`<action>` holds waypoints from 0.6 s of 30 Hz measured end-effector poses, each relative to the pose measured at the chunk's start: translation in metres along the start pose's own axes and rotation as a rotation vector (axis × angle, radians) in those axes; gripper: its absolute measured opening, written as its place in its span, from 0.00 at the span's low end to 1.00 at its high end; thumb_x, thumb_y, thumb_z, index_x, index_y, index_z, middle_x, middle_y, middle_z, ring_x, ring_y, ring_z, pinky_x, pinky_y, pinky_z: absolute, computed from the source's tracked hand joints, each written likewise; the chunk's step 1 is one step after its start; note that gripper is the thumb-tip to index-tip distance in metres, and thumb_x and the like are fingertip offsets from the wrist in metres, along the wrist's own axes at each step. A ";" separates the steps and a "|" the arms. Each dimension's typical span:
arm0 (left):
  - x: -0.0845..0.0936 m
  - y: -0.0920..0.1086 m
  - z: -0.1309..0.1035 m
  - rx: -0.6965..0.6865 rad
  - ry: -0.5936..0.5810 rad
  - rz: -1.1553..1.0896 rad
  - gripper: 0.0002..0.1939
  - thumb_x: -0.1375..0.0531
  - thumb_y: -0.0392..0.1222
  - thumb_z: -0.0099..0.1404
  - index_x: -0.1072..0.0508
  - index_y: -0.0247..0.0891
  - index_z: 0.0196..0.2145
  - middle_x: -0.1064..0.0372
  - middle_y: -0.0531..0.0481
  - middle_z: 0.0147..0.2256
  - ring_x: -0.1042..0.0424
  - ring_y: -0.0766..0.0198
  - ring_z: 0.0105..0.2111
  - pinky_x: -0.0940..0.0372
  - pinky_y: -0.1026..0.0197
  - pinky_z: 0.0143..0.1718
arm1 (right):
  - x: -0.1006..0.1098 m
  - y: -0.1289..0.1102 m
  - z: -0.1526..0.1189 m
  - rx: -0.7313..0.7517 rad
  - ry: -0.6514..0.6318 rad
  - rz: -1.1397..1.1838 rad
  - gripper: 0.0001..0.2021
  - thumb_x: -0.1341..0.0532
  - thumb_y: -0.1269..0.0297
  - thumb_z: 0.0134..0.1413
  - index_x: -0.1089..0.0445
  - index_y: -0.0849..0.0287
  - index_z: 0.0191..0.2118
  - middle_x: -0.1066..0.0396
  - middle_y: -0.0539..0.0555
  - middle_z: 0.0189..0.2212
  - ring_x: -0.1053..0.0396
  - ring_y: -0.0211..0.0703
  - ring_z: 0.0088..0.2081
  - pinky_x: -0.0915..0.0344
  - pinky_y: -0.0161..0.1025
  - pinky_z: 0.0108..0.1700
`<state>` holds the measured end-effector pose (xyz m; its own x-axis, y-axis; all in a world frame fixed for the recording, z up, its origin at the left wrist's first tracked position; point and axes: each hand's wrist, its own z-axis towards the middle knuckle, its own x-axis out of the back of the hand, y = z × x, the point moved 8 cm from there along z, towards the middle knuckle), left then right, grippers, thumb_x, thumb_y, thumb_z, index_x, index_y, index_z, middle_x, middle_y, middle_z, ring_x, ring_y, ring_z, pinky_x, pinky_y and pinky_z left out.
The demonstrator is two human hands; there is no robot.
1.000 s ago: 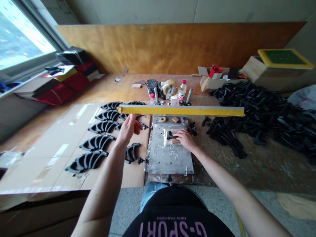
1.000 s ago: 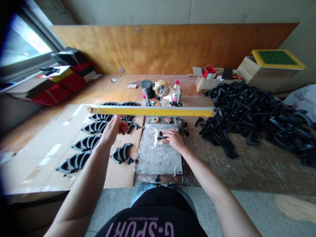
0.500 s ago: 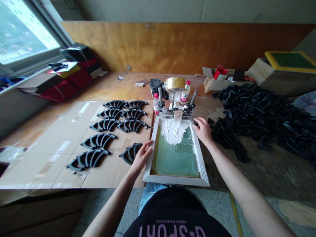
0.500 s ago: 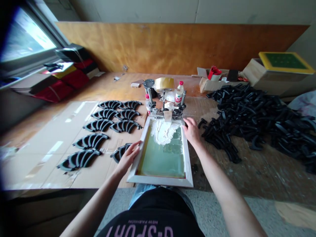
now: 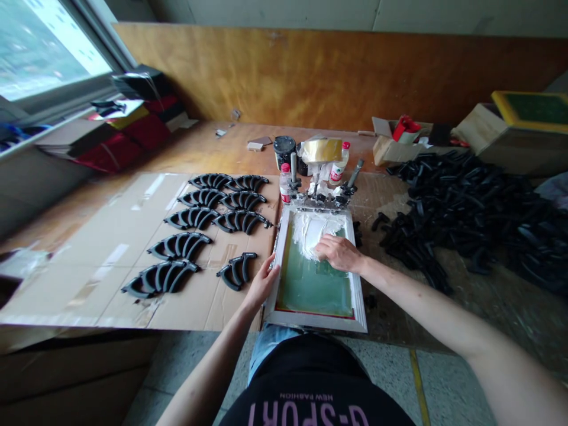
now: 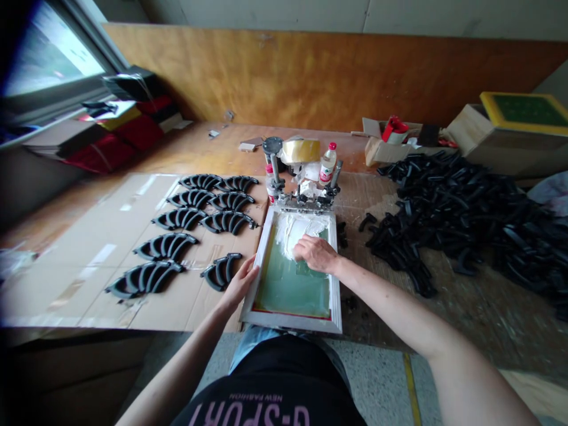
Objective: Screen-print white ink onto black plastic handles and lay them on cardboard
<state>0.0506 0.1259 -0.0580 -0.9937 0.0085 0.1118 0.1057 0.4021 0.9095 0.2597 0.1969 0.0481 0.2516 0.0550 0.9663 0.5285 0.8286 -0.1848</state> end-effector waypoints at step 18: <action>0.009 0.059 -0.027 -0.021 0.029 -0.081 0.35 0.41 0.62 0.60 0.34 0.41 0.59 0.25 0.47 0.39 0.28 0.61 0.32 0.36 0.64 0.31 | 0.049 0.077 0.023 -0.467 0.256 0.051 0.27 0.34 0.64 0.53 0.35 0.49 0.59 0.26 0.53 0.43 0.30 0.46 0.42 0.36 0.40 0.45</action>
<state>0.0487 0.1254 0.0073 -0.9975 -0.0501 0.0492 0.0264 0.3812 0.9241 0.2944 0.2762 0.0853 0.4452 -0.0969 0.8902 0.8003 0.4890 -0.3470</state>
